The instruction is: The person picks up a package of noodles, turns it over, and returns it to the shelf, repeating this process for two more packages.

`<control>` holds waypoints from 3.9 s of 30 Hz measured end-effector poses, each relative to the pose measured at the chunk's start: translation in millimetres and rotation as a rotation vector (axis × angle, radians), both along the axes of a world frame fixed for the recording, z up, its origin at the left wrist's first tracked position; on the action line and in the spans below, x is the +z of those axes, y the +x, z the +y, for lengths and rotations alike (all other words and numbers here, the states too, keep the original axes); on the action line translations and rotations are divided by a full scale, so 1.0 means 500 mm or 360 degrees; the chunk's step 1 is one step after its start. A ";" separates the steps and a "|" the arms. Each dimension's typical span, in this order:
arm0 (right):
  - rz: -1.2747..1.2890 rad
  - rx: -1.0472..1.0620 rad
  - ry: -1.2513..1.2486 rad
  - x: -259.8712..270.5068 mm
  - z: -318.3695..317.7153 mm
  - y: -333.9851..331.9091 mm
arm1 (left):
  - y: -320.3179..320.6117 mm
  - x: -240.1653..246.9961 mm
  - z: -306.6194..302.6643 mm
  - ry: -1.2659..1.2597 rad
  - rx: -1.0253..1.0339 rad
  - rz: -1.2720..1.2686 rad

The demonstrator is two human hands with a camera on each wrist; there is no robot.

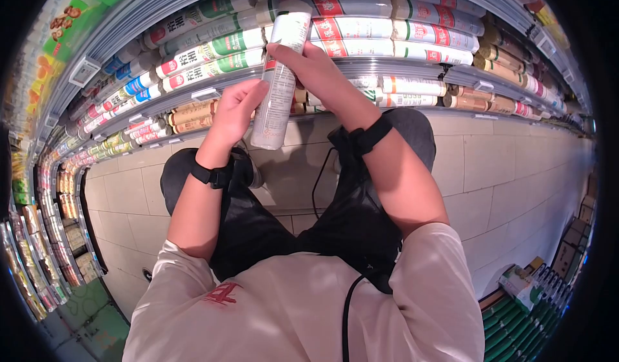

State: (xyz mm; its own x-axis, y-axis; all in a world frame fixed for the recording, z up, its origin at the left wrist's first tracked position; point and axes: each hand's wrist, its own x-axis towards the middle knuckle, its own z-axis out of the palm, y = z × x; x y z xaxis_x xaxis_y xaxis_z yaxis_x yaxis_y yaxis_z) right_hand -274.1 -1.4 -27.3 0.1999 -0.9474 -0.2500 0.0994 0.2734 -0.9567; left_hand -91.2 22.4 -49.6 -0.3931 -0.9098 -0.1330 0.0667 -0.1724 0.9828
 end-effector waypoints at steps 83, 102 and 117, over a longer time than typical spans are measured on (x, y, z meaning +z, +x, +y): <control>0.2215 0.0027 -0.1776 0.104 -0.123 -0.056 | 0.045 -0.037 0.011 -0.0162 -0.0713 -0.0484; 0.1893 -0.0193 -0.1475 0.084 -0.178 -0.062 | 0.067 -0.018 0.006 -0.0150 -0.0746 -0.0639; 0.2166 -0.0529 -0.1446 0.068 -0.136 -0.283 | 0.062 0.007 0.008 -0.0290 -0.0719 -0.0730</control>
